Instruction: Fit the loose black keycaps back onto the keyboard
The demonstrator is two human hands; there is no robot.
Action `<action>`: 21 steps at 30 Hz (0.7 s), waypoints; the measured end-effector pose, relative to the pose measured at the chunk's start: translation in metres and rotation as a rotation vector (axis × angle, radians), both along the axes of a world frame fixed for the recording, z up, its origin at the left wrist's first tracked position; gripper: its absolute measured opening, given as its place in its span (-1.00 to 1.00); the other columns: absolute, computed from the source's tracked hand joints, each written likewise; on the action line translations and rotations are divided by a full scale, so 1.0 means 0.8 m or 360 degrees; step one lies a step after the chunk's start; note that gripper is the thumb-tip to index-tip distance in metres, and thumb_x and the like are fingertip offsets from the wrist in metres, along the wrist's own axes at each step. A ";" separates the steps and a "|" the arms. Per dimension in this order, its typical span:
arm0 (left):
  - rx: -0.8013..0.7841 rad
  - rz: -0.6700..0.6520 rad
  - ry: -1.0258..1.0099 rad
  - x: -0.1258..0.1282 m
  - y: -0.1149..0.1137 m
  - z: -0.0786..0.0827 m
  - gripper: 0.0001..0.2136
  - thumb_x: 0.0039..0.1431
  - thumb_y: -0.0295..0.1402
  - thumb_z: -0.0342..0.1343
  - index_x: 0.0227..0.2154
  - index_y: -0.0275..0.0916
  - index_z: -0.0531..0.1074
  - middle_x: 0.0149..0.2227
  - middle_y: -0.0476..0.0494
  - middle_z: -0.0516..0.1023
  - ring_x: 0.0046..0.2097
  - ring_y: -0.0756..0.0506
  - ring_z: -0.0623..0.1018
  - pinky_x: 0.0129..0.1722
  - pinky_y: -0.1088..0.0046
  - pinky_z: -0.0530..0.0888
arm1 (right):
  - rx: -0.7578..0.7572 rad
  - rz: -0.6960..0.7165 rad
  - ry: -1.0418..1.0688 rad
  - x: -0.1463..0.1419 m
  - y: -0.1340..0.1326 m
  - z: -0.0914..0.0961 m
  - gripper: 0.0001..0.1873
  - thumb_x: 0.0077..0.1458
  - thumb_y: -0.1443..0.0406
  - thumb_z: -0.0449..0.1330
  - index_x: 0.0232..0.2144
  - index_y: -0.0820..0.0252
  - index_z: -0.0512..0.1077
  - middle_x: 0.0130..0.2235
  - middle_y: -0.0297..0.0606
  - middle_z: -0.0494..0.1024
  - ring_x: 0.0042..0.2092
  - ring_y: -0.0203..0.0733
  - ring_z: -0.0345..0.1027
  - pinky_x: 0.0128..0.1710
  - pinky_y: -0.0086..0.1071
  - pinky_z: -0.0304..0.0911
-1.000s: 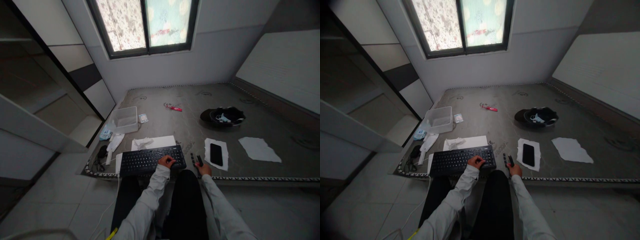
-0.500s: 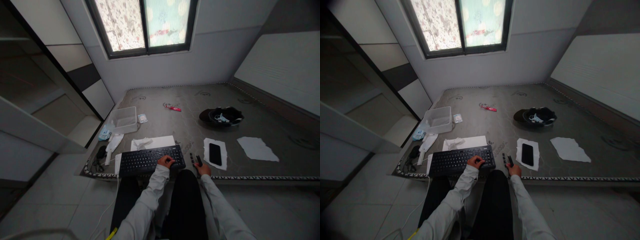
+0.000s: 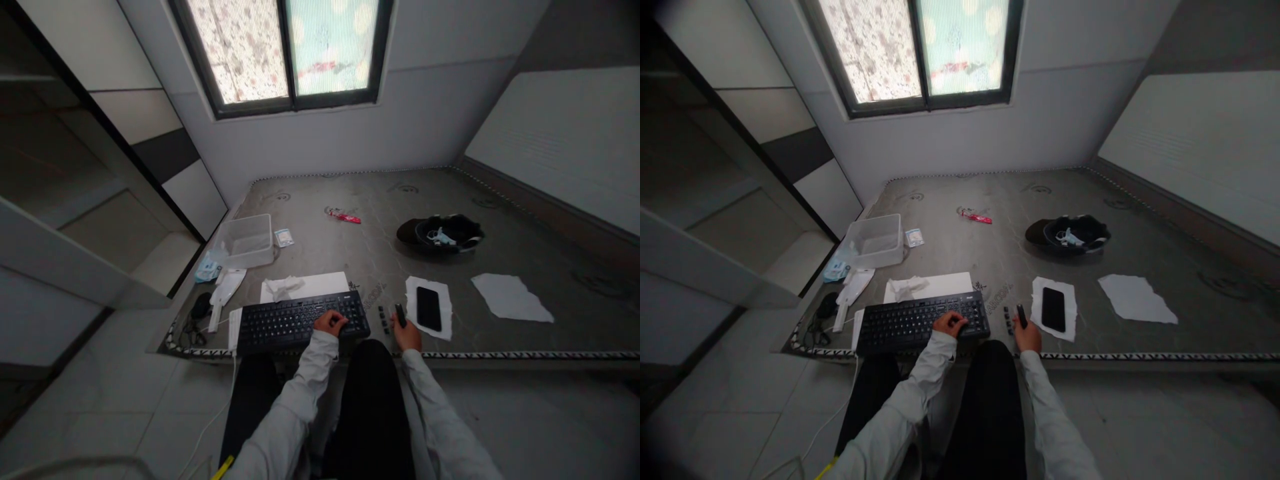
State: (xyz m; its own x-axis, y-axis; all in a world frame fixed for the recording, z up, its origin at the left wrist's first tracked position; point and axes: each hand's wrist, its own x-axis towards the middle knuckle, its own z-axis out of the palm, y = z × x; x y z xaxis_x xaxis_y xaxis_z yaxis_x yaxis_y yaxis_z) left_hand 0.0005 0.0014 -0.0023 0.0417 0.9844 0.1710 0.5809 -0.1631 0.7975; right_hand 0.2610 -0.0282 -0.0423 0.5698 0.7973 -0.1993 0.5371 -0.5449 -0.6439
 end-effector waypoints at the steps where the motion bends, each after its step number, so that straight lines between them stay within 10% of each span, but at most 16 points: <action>1: 0.0011 -0.0006 0.0015 0.000 0.001 0.000 -0.89 0.03 -0.30 0.26 -0.46 -0.22 0.52 -0.47 0.01 0.55 -0.50 0.04 0.45 -0.43 0.55 0.41 | 0.0044 -0.0004 0.0008 -0.005 0.003 0.009 -0.42 0.14 -0.07 -0.09 -0.24 0.15 0.57 -0.31 -0.09 0.61 -0.20 0.05 0.48 -0.26 -0.28 0.26; 7: 0.0164 -0.0240 0.0155 -0.008 0.007 0.013 -0.94 0.11 -0.35 0.20 -0.36 -0.16 0.56 -0.33 -0.10 0.59 -0.23 -0.09 0.51 -0.13 0.37 0.42 | 0.0517 -0.0121 0.0370 -0.049 0.027 0.076 -0.39 0.04 -0.19 0.00 -0.48 0.19 0.49 -0.47 -0.15 0.53 -0.34 -0.04 0.42 -0.34 -0.32 0.21; 11: 0.0343 -0.0280 0.0469 -0.015 0.010 0.022 -0.78 0.13 -0.27 0.18 -0.15 -0.12 0.55 -0.14 -0.19 0.55 -0.08 -0.22 0.45 -0.07 0.20 0.37 | 0.0914 0.0010 0.1202 -0.089 0.047 0.109 -0.50 -0.07 -0.16 0.18 -0.56 0.14 0.31 -0.61 -0.38 0.33 -0.55 -0.28 0.19 -0.53 -0.41 0.07; 21: 0.0341 -0.0311 0.0688 -0.017 0.009 0.020 -0.69 0.15 -0.19 0.17 -0.02 0.08 0.48 0.07 -0.11 0.43 0.04 -0.25 0.38 -0.05 0.15 0.33 | 0.1037 0.0296 0.1797 -0.155 0.081 0.107 -0.45 0.02 -0.10 0.14 -0.68 0.09 0.04 -0.71 -0.50 0.01 -0.64 -0.37 -0.08 -0.64 -0.42 -0.05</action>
